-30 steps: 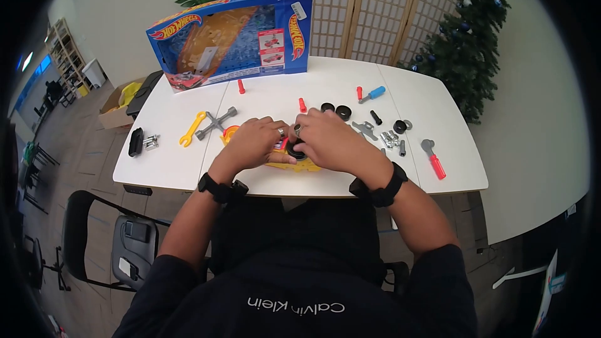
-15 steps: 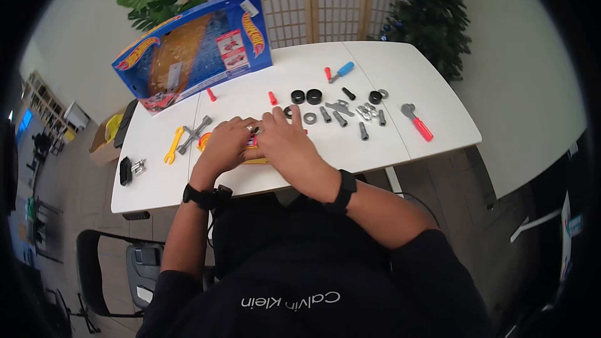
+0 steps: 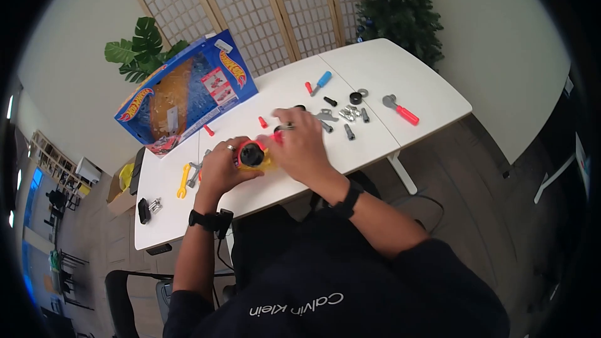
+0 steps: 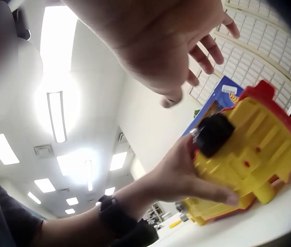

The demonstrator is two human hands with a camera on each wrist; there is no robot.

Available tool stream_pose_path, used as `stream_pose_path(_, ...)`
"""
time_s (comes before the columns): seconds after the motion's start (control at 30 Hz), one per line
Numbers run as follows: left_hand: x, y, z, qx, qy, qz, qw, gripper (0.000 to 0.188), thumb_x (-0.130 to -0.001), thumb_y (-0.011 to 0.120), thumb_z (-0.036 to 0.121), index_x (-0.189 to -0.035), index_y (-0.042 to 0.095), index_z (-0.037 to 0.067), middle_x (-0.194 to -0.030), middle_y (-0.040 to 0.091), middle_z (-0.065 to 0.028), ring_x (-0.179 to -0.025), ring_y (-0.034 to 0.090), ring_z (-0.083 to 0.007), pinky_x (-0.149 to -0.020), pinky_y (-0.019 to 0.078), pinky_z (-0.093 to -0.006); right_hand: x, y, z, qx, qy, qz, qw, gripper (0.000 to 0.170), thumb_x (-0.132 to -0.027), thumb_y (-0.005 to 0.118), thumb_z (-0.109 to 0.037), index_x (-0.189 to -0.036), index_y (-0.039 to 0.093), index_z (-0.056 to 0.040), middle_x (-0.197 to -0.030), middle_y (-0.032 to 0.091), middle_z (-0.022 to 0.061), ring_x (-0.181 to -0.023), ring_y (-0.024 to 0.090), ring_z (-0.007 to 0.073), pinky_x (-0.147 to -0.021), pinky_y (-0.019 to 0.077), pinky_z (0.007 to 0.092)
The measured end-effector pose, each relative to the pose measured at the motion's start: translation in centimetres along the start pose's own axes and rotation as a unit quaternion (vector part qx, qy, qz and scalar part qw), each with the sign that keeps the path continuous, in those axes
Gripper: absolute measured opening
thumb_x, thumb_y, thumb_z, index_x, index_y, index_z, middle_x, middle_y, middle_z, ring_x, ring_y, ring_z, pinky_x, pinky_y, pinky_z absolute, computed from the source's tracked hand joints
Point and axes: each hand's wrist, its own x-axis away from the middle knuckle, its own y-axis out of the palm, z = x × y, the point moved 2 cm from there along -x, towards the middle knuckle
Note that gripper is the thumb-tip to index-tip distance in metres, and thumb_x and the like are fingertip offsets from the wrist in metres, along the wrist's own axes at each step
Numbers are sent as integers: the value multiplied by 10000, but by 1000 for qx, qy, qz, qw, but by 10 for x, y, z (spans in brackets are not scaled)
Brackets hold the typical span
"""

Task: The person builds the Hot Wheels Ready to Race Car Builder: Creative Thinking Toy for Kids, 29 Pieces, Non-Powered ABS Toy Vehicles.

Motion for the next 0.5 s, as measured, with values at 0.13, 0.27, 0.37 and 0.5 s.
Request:
stream_pose_path(0.13, -4, -8, 1, 411, -112, 176, 887, 806, -675, 1048, 238, -1306, 597, 18, -1116, 768, -96, -1073, 742, -189, -926, 608, -340, 19, 8, 28, -239, 105, -86, 961, 693, -921, 838, -402, -1412, 499, -49, -1305, 606, 160, -1217, 607, 318, -965, 529, 458)
stream_pose_path(0.27, 11, 13, 19, 644, -154, 156, 733, 614, -801, 918, -3, -1345, 633, 22, -1258, 732, -83, -1129, 716, -201, -979, 584, -348, 22, 18, 17, -347, 113, -241, 899, 777, -855, 911, -360, -1441, 514, -38, -1236, 705, 155, -1140, 708, 271, -981, 556, 388)
stream_pose_path(0.37, 27, 22, 19, 696, -172, 170, 676, 611, -801, 910, -21, -1341, 628, 31, -1249, 728, -73, -1151, 706, -200, -996, 580, -355, 14, 8, 19, -326, 100, -257, 904, 684, -824, 917, -320, -1357, 595, -35, -1061, 765, 145, -1002, 761, 286, -914, 580, 401)
stream_pose_path(0.5, 43, 20, -3, 620, -168, 238, 728, 990, -717, 926, -105, -1517, 365, 54, -1365, 591, -130, -1241, 662, -250, -1047, 588, -388, -11, -19, 29, -103, 13, -293, 951, 685, -741, 908, -347, -1299, 650, -43, -955, 770, 186, -902, 761, 369, -832, 594, 443)
